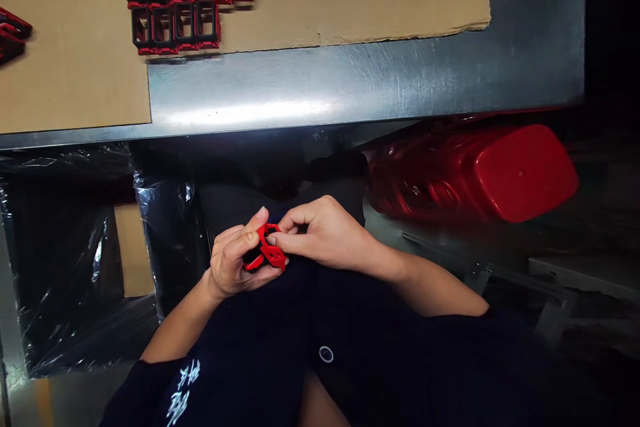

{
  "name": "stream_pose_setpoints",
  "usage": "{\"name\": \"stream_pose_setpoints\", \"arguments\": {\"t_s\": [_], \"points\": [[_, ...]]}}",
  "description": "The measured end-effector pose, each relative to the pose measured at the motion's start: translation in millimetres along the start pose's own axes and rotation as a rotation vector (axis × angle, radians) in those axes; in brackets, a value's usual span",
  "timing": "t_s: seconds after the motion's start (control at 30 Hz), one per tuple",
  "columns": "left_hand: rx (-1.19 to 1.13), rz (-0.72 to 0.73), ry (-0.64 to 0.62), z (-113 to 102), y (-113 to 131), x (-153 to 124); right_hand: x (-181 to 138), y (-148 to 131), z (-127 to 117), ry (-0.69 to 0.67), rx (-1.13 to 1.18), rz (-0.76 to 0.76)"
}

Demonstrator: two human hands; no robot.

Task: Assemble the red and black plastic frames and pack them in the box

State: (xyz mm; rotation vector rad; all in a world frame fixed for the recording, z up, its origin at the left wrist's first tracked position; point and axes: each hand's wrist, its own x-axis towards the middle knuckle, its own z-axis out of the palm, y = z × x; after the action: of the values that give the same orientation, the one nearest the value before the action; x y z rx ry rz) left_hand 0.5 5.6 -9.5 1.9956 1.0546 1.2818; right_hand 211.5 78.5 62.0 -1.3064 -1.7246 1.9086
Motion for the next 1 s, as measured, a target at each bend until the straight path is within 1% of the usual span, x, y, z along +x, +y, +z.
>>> {"name": "stream_pose_setpoints", "arguments": {"t_s": [0.03,0.07,0.1,0.17,0.2,0.23,0.27,0.3,0.4,0.5,0.63,0.73,0.9,1.0], "points": [[0.000,-0.020,0.015,0,0,-3,0,3,-4,0.010,0.006,-0.007],[0.004,-0.046,0.035,1,0,-5,-1,8,-11,0.048,0.026,-0.005],[0.008,-0.076,0.055,1,0,-8,-2,14,-19,0.115,0.056,0.008],[-0.009,-0.120,0.084,3,1,-11,-3,26,-35,0.351,0.100,0.059],[-0.031,-0.134,0.086,5,1,-11,-3,31,-40,0.437,0.108,0.082],[-0.065,-0.147,0.078,6,1,-11,-3,34,-43,0.474,0.112,0.100],[-0.107,-0.161,0.077,8,2,-10,-3,35,-44,0.466,0.115,0.110],[-0.149,-0.180,0.082,10,2,-8,-3,34,-41,0.426,0.125,0.110],[-0.266,-0.239,0.111,15,3,-4,-3,26,-23,0.252,0.239,0.063],[-0.373,-0.295,0.107,17,5,-1,-3,22,-6,0.094,0.355,0.036],[-0.425,-0.370,0.079,17,6,-2,-3,27,2,-0.038,0.434,0.043],[-0.457,-0.363,0.086,16,5,-3,-2,28,4,-0.086,0.473,0.063],[-0.470,-0.369,0.104,19,2,-5,0,23,9,-0.124,0.446,0.095],[-0.389,-0.322,0.101,23,1,-7,3,20,13,-0.089,0.388,0.117]]}}
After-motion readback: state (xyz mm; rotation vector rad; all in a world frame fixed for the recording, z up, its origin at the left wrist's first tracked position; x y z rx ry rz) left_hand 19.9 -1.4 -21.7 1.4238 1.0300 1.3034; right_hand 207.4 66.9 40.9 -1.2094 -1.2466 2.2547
